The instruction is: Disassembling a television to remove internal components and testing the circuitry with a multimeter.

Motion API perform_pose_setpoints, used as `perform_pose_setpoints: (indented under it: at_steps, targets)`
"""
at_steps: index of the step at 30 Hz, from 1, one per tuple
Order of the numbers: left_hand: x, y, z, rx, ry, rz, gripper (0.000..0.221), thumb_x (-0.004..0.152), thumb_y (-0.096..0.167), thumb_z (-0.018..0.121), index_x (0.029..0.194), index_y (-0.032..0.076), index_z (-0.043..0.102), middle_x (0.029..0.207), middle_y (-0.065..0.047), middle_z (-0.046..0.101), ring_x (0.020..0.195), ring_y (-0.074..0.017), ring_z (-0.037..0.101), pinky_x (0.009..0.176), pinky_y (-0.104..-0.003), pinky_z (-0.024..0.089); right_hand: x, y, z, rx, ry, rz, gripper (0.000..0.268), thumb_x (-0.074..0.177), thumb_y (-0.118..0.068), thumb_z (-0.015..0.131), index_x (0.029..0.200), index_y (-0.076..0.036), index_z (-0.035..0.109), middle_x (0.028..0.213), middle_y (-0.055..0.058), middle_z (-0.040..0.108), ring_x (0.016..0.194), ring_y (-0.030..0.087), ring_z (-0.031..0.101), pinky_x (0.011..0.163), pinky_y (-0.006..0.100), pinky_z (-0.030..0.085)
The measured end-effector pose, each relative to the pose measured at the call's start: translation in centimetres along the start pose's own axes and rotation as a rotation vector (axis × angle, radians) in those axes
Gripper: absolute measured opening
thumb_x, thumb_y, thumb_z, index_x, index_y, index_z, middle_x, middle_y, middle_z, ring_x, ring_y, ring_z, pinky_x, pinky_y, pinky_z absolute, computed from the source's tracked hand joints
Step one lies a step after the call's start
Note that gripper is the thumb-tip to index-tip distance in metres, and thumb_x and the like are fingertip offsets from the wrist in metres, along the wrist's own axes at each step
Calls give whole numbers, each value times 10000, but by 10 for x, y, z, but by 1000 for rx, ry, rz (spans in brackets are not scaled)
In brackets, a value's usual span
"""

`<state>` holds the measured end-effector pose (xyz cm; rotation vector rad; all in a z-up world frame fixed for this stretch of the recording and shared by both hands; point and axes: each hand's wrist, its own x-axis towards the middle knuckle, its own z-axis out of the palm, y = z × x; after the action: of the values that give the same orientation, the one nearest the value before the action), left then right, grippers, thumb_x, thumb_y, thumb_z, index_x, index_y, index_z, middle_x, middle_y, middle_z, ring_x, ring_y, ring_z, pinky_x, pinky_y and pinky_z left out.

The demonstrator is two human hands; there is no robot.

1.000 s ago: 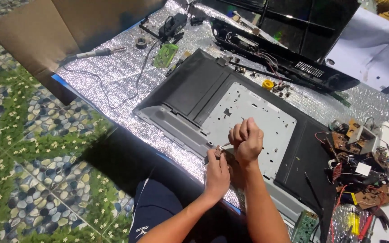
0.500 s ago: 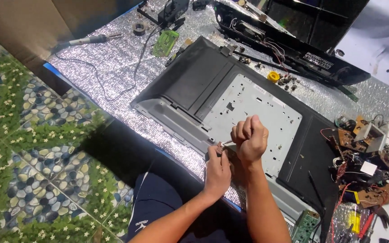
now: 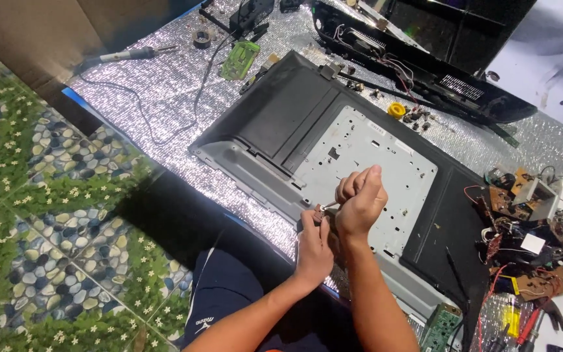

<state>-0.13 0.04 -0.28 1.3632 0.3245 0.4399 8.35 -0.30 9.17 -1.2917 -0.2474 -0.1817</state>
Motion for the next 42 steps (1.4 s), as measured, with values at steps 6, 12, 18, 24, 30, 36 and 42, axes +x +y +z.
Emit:
perform_pose_setpoints:
  at_steps: [6, 12, 18, 24, 30, 36, 42]
  targets:
    - [-3, 15, -3, 129, 36, 75, 27, 1073, 59, 380, 1046, 59, 382, 497, -245, 542, 490, -321, 577, 583, -339, 453, 2, 23, -5, -55, -46, -125, 507, 1171, -306, 269, 681, -176, 281, 532, -20, 199, 412, 111, 192, 389, 243, 207]
    - [-4, 32, -2, 113, 68, 48, 55, 1026, 68, 348, 1008, 56, 398, 502, -300, 519, 534, -521, 618, 542, -448, 504, 33, 58, -44, 349, -619, 136, 562, 1098, -182, 377, 543, -203, 285, 478, -58, 149, 387, 99, 152, 337, 228, 195]
    - [2, 32, 1, 127, 92, 20, 71, 1037, 96, 371, 983, 75, 412, 458, -193, 560, 509, -404, 668, 546, -367, 537, 33, 24, -30, 230, -697, 12, 519, 1120, -207, 318, 606, -164, 363, 503, -8, 252, 436, 128, 217, 400, 253, 276]
    - [1, 19, 1, 194, 70, 82, 144, 1106, 171, 353, 1019, 68, 405, 517, -232, 572, 467, -417, 628, 499, -357, 492, 19, 0, -18, -90, -283, -85, 376, 1169, -247, 278, 837, -126, 406, 633, -8, 283, 478, 94, 317, 444, 235, 315]
    - [2, 2, 7, 58, 49, 35, 162, 1112, 190, 316, 1049, 57, 384, 519, -104, 616, 434, -236, 621, 480, -295, 485, 40, 38, -46, 284, -491, 102, 502, 1151, -333, 279, 669, -195, 269, 530, -48, 147, 411, 83, 137, 340, 213, 183]
    - [-1, 24, -5, 98, 66, 43, 82, 985, 40, 354, 1045, 35, 409, 567, -316, 557, 641, -570, 642, 568, -429, 536, 31, 49, -49, 349, -720, 65, 499, 1081, -181, 341, 582, -180, 319, 519, -48, 183, 420, 110, 188, 361, 225, 233]
    - [-5, 39, -2, 172, 43, 5, 120, 1000, 18, 345, 1109, 50, 385, 726, -287, 632, 740, -572, 633, 665, -490, 543, 38, 12, -30, 35, -731, -26, 426, 1154, -191, 295, 765, -89, 434, 577, 33, 312, 467, 148, 345, 421, 261, 363]
